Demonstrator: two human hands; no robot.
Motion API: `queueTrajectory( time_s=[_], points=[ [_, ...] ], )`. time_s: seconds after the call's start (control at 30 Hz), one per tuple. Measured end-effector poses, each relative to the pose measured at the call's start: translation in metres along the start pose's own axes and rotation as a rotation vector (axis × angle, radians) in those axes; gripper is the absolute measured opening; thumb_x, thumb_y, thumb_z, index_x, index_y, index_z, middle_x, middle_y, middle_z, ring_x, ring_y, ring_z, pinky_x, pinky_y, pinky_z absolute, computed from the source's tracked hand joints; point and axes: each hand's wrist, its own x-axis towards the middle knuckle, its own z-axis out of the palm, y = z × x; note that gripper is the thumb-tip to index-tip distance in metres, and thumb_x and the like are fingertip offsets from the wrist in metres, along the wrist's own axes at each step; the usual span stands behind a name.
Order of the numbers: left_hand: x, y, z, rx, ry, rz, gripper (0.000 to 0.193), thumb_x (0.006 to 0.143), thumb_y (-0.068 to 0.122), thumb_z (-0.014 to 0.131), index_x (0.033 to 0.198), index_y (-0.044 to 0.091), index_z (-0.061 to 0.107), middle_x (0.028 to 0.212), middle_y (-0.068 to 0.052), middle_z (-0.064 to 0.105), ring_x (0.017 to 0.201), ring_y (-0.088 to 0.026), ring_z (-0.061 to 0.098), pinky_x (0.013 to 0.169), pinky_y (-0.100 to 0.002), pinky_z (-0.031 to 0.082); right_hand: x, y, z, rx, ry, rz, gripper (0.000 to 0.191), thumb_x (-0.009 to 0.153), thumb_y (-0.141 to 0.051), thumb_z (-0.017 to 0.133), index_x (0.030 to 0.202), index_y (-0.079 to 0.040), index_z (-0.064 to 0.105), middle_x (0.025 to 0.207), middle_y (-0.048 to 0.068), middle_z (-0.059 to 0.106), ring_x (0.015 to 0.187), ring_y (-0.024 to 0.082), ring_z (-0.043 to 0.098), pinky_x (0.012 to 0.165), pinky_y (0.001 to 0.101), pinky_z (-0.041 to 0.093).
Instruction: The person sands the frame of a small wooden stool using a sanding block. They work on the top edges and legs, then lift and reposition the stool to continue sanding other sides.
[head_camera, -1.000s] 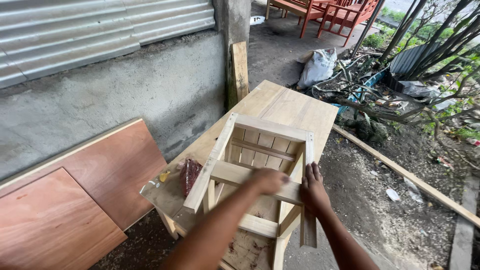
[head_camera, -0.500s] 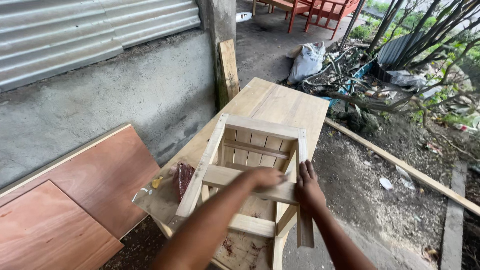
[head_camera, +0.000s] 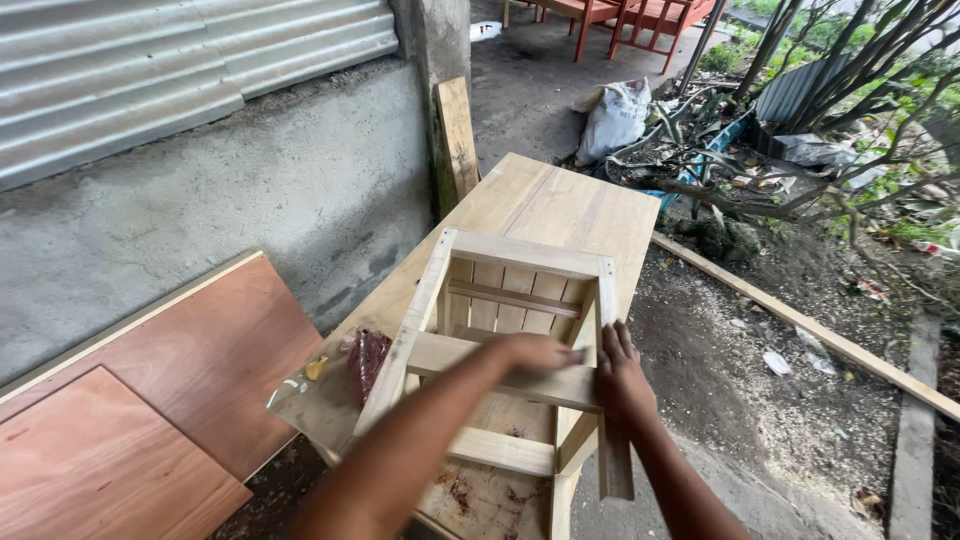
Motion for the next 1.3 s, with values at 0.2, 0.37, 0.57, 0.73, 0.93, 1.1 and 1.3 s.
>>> queueTrajectory(
  time_s=[0.2, 0.37, 0.57, 0.73, 0.93, 1.1, 1.3],
  points=[
    [-0.013, -0.011, -0.004, -0.033, -0.002, -0.021, 0.066, 0.104, 0.06, 0.026, 0.152, 0.019, 0.047, 0.154, -0.015, 0.048, 0.143, -0.034, 0.045, 0.118, -0.052, 0.032, -0.002, 0.005, -0.002, 0.175, 0.054, -0.127, 0.055, 0.102, -0.025, 0.041, 0.156, -0.014, 0.038, 0.172, 0.004, 0.019, 0.156, 0.03, 0.023, 0.124, 0.0397, 0.023],
    [-0.023, -0.056, -0.025, -0.017, -0.002, 0.12, 0.068, 0.103, 0.062, 0.035, 0.146, 0.014, 0.055, 0.148, -0.014, 0.058, 0.137, -0.031, 0.054, 0.116, -0.045, 0.04, -0.002, 0.005, -0.002, 0.142, 0.044, -0.08, 0.056, 0.102, -0.024, 0.042, 0.157, -0.014, 0.036, 0.171, 0.005, 0.018, 0.156, 0.032, 0.02, 0.124, 0.0403, 0.021],
    [0.011, 0.014, 0.022, 0.077, 0.13, 0.13, 0.062, 0.1, 0.06, 0.034, 0.143, 0.024, 0.058, 0.143, -0.012, 0.061, 0.129, -0.032, 0.056, 0.11, -0.05, 0.042, -0.003, 0.005, -0.003, 0.132, 0.031, -0.073, 0.056, 0.102, -0.026, 0.041, 0.157, -0.016, 0.037, 0.172, 0.003, 0.017, 0.154, 0.032, 0.023, 0.123, 0.04, 0.023],
    [-0.046, -0.058, -0.022, 0.026, 0.056, -0.063, 0.064, 0.104, 0.062, 0.034, 0.131, 0.015, 0.069, 0.128, -0.016, 0.074, 0.117, -0.031, 0.07, 0.102, -0.043, 0.05, -0.002, 0.007, -0.004, 0.087, 0.056, -0.109, 0.055, 0.102, -0.028, 0.041, 0.157, -0.019, 0.036, 0.172, 0.002, 0.018, 0.156, 0.034, 0.024, 0.124, 0.0423, 0.024],
    [-0.04, -0.083, -0.034, 0.026, 0.072, -0.043, 0.067, 0.103, 0.063, 0.036, 0.128, 0.01, 0.066, 0.127, -0.019, 0.067, 0.121, -0.034, 0.064, 0.102, -0.046, 0.048, -0.006, -0.006, -0.01, -0.05, 0.019, 0.016, 0.057, 0.103, -0.033, 0.037, 0.159, -0.027, 0.032, 0.172, -0.004, 0.016, 0.154, 0.036, 0.021, 0.124, 0.0442, 0.022],
    [-0.023, -0.007, 0.009, 0.028, 0.154, 0.124, 0.061, 0.105, 0.061, 0.033, 0.129, 0.015, 0.065, 0.122, -0.016, 0.068, 0.111, -0.034, 0.064, 0.1, -0.053, 0.049, -0.012, -0.01, -0.015, 0.021, 0.059, -0.065, 0.057, 0.102, -0.03, 0.038, 0.158, -0.021, 0.035, 0.172, -0.001, 0.018, 0.156, 0.03, 0.025, 0.122, 0.0412, 0.026],
    [-0.123, -0.043, 0.004, 0.216, 0.594, -0.064, 0.035, 0.103, 0.04, 0.042, 0.123, 0.025, 0.066, 0.12, -0.004, 0.074, 0.106, -0.029, 0.068, 0.111, -0.051, 0.039, -0.005, 0.0, -0.009, 0.084, 0.035, -0.018, 0.058, 0.101, -0.029, 0.04, 0.158, -0.02, 0.035, 0.172, -0.001, 0.017, 0.153, 0.026, 0.028, 0.121, 0.0374, 0.028]
  ],
)
